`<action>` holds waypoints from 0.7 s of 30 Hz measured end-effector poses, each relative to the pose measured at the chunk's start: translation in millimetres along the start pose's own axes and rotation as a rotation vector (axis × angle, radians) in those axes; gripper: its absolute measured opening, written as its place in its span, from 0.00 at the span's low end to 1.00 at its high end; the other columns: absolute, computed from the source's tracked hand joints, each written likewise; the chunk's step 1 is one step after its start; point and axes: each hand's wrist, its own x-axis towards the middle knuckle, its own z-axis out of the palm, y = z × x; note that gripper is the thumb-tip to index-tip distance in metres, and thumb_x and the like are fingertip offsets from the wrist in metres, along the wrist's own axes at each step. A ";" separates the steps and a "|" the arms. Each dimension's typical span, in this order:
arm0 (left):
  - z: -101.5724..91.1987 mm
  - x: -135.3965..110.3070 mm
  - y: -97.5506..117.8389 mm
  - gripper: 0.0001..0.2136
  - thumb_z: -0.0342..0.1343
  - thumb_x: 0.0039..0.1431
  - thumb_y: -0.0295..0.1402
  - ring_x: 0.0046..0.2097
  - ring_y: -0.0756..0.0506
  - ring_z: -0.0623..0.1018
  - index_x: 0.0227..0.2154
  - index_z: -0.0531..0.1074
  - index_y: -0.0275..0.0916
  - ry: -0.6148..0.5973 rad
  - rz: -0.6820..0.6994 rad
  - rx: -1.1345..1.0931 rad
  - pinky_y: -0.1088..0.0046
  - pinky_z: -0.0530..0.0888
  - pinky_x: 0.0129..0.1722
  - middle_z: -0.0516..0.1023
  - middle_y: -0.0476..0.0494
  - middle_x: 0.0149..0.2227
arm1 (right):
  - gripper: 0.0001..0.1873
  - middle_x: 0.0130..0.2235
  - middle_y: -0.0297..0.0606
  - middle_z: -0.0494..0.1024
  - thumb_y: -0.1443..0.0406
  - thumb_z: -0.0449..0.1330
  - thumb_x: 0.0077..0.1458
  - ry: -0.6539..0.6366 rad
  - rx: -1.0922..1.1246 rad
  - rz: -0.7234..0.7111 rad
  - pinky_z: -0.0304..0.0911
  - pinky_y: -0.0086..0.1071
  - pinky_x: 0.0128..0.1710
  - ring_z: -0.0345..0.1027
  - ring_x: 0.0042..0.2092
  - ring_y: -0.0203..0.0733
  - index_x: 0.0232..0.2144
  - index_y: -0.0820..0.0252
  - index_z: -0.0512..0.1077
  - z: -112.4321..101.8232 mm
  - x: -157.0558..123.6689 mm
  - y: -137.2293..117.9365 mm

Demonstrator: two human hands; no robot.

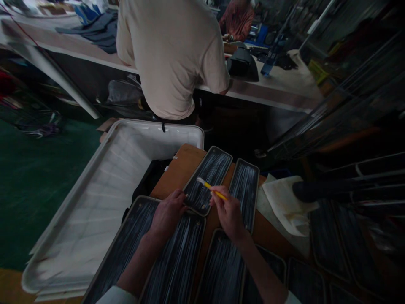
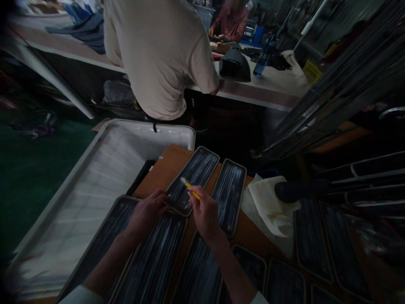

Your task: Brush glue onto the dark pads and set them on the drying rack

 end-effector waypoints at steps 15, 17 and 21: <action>2.0 3.0 -9.1 0.10 0.44 0.65 0.38 0.42 0.44 0.77 0.42 0.68 0.42 -0.099 0.106 0.035 0.68 0.69 0.38 0.71 0.44 0.49 | 0.16 0.24 0.31 0.75 0.51 0.56 0.59 0.471 0.073 0.471 0.65 0.28 0.26 0.72 0.27 0.38 0.41 0.55 0.70 -173.0 -130.4 -2.8; -0.3 1.6 -9.5 0.13 0.42 0.66 0.40 0.43 0.43 0.76 0.43 0.68 0.41 -0.133 0.131 0.047 0.67 0.70 0.40 0.70 0.43 0.50 | 0.17 0.24 0.31 0.75 0.51 0.56 0.58 0.565 -0.039 0.494 0.65 0.29 0.25 0.72 0.27 0.38 0.41 0.55 0.71 -209.0 -145.7 3.6; -9.8 -22.3 6.2 0.17 0.39 0.67 0.41 0.52 0.38 0.72 0.46 0.70 0.40 -0.029 0.174 0.173 0.62 0.71 0.45 0.68 0.38 0.53 | 0.18 0.22 0.32 0.74 0.51 0.54 0.59 0.558 -0.207 0.460 0.62 0.30 0.22 0.70 0.24 0.38 0.41 0.57 0.71 -248.2 -151.2 28.8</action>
